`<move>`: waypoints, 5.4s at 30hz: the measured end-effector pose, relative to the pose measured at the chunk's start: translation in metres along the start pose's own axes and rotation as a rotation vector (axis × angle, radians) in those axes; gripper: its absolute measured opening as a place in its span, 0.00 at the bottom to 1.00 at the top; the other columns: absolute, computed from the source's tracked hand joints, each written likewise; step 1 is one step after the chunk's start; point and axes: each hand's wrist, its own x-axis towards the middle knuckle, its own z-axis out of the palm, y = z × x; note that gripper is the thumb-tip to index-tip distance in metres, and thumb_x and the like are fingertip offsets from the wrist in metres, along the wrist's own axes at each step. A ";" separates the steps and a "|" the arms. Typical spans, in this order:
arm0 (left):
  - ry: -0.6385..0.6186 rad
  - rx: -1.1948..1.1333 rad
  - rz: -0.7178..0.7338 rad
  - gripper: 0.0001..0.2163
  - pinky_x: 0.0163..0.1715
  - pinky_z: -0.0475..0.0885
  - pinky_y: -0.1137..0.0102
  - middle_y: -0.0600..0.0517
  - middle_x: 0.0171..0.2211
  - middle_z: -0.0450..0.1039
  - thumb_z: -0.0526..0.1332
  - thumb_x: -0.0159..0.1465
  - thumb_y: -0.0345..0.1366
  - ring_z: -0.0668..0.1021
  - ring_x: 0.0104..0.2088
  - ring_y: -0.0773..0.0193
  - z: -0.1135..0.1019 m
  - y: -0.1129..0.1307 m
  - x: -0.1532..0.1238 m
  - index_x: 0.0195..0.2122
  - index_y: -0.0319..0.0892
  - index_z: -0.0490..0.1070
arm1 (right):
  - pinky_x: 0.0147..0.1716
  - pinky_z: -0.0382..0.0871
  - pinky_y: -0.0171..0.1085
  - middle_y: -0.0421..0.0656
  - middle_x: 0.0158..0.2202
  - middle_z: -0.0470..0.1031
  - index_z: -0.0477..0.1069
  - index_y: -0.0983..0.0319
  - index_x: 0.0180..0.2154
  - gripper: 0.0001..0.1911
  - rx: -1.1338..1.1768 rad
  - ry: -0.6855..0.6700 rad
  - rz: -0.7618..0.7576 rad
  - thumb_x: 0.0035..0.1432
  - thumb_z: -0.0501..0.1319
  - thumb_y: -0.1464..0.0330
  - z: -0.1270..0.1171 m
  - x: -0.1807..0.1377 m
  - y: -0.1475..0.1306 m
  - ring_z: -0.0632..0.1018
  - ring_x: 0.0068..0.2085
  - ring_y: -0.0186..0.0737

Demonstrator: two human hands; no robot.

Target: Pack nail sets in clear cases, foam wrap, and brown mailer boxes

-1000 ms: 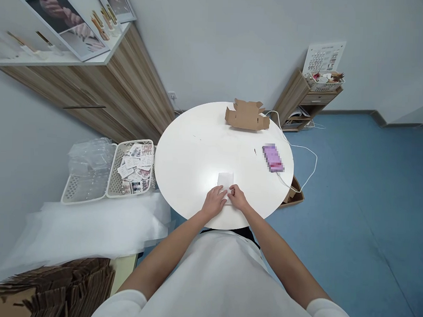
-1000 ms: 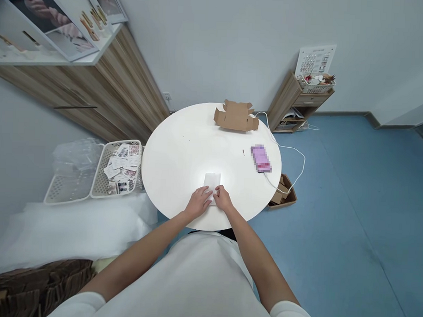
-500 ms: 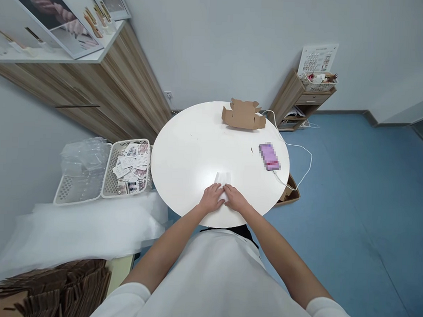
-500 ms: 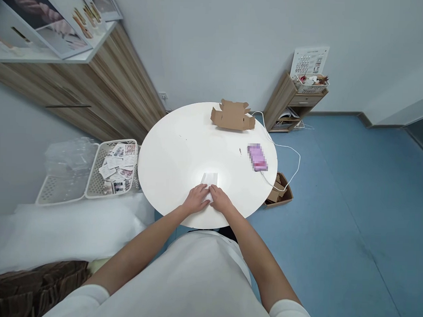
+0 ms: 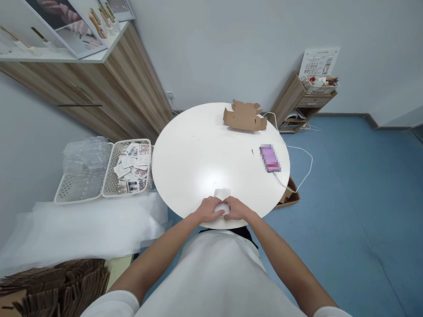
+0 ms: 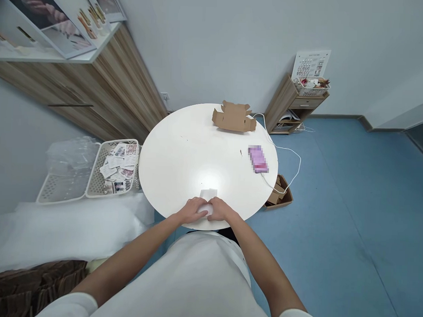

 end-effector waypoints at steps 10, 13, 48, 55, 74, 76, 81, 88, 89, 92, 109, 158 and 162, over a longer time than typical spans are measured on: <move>0.014 -0.312 -0.167 0.18 0.39 0.66 0.67 0.50 0.39 0.66 0.58 0.51 0.43 0.69 0.40 0.61 -0.008 -0.013 0.012 0.43 0.44 0.65 | 0.22 0.56 0.32 0.38 0.18 0.65 0.65 0.62 0.20 0.07 0.355 -0.119 0.196 0.42 0.57 0.65 -0.034 0.019 -0.002 0.66 0.22 0.33; 0.107 -0.367 -0.233 0.15 0.36 0.67 0.68 0.51 0.37 0.68 0.54 0.55 0.39 0.71 0.36 0.64 -0.002 -0.017 0.013 0.43 0.43 0.62 | 0.22 0.57 0.33 0.39 0.18 0.66 0.64 0.62 0.21 0.09 0.432 -0.050 0.251 0.46 0.55 0.64 -0.033 0.020 -0.004 0.66 0.22 0.33; 0.328 -0.145 -0.265 0.19 0.37 0.68 0.67 0.48 0.41 0.61 0.51 0.59 0.34 0.71 0.36 0.64 0.026 -0.018 0.013 0.52 0.44 0.59 | 0.39 0.67 0.40 0.45 0.43 0.58 0.55 0.56 0.52 0.25 0.229 0.423 0.151 0.50 0.52 0.71 0.037 0.001 0.005 0.69 0.35 0.36; 0.377 -0.269 -0.351 0.17 0.39 0.67 0.66 0.49 0.37 0.65 0.54 0.57 0.36 0.71 0.34 0.64 0.026 -0.018 0.019 0.49 0.43 0.63 | 0.42 0.66 0.40 0.44 0.42 0.58 0.58 0.56 0.51 0.25 0.276 0.389 0.176 0.49 0.53 0.70 0.028 0.002 0.011 0.69 0.35 0.35; 0.509 -0.634 -0.753 0.20 0.41 0.65 0.69 0.43 0.47 0.65 0.57 0.55 0.40 0.71 0.43 0.61 0.019 0.008 0.015 0.48 0.40 0.62 | 0.37 0.66 0.35 0.46 0.48 0.63 0.61 0.58 0.49 0.28 0.670 0.136 0.272 0.44 0.59 0.64 -0.014 -0.015 0.031 0.72 0.36 0.35; 0.524 -0.648 -0.810 0.20 0.41 0.64 0.69 0.44 0.46 0.66 0.57 0.55 0.41 0.71 0.43 0.61 0.022 0.007 0.014 0.47 0.41 0.63 | 0.38 0.65 0.35 0.46 0.48 0.63 0.61 0.59 0.49 0.28 0.713 0.133 0.313 0.43 0.59 0.65 -0.014 -0.016 0.035 0.72 0.39 0.36; 0.553 -0.684 -0.832 0.18 0.40 0.66 0.69 0.45 0.44 0.67 0.57 0.55 0.41 0.71 0.42 0.61 0.027 0.002 0.014 0.47 0.42 0.64 | 0.39 0.65 0.35 0.48 0.49 0.64 0.60 0.60 0.49 0.28 0.823 0.160 0.386 0.43 0.58 0.65 -0.015 -0.014 0.037 0.71 0.42 0.39; 0.543 -0.646 -0.785 0.18 0.38 0.67 0.68 0.45 0.43 0.68 0.56 0.56 0.39 0.73 0.39 0.62 0.025 0.001 0.020 0.47 0.41 0.65 | 0.37 0.66 0.35 0.48 0.56 0.57 0.56 0.58 0.53 0.32 0.922 0.120 0.390 0.43 0.59 0.65 -0.020 -0.006 0.024 0.68 0.48 0.42; 0.541 -0.635 -0.777 0.17 0.38 0.67 0.68 0.46 0.43 0.69 0.56 0.56 0.38 0.73 0.39 0.62 0.024 0.001 0.021 0.47 0.41 0.65 | 0.36 0.66 0.35 0.48 0.56 0.57 0.55 0.58 0.54 0.33 0.928 0.114 0.394 0.43 0.59 0.65 -0.020 -0.004 0.022 0.68 0.48 0.42; 0.525 -0.614 -0.738 0.16 0.38 0.68 0.68 0.47 0.40 0.71 0.55 0.56 0.36 0.74 0.37 0.63 0.023 0.001 0.026 0.46 0.42 0.66 | 0.35 0.67 0.35 0.48 0.55 0.58 0.54 0.57 0.54 0.34 0.932 0.101 0.399 0.43 0.59 0.65 -0.021 0.002 0.017 0.69 0.47 0.42; 0.626 -0.643 -0.681 0.19 0.40 0.68 0.66 0.46 0.42 0.69 0.57 0.55 0.33 0.73 0.39 0.63 -0.025 -0.057 -0.003 0.49 0.41 0.61 | 0.39 0.66 0.37 0.45 0.52 0.63 0.59 0.57 0.51 0.28 0.817 0.087 0.347 0.44 0.59 0.67 -0.004 0.077 -0.059 0.72 0.42 0.38; 0.787 -0.631 -0.571 0.25 0.51 0.60 0.65 0.45 0.53 0.54 0.56 0.52 0.29 0.62 0.53 0.59 -0.099 -0.178 -0.034 0.53 0.43 0.55 | 0.45 0.62 0.37 0.41 0.55 0.57 0.58 0.54 0.52 0.31 0.763 0.224 0.306 0.42 0.59 0.65 0.044 0.198 -0.160 0.63 0.51 0.40; 0.817 -0.661 -0.568 0.25 0.50 0.61 0.64 0.45 0.53 0.53 0.56 0.54 0.30 0.62 0.53 0.59 -0.094 -0.171 -0.038 0.53 0.44 0.54 | 0.43 0.63 0.36 0.41 0.55 0.58 0.59 0.53 0.51 0.30 0.777 0.231 0.308 0.42 0.59 0.65 0.042 0.186 -0.156 0.64 0.51 0.40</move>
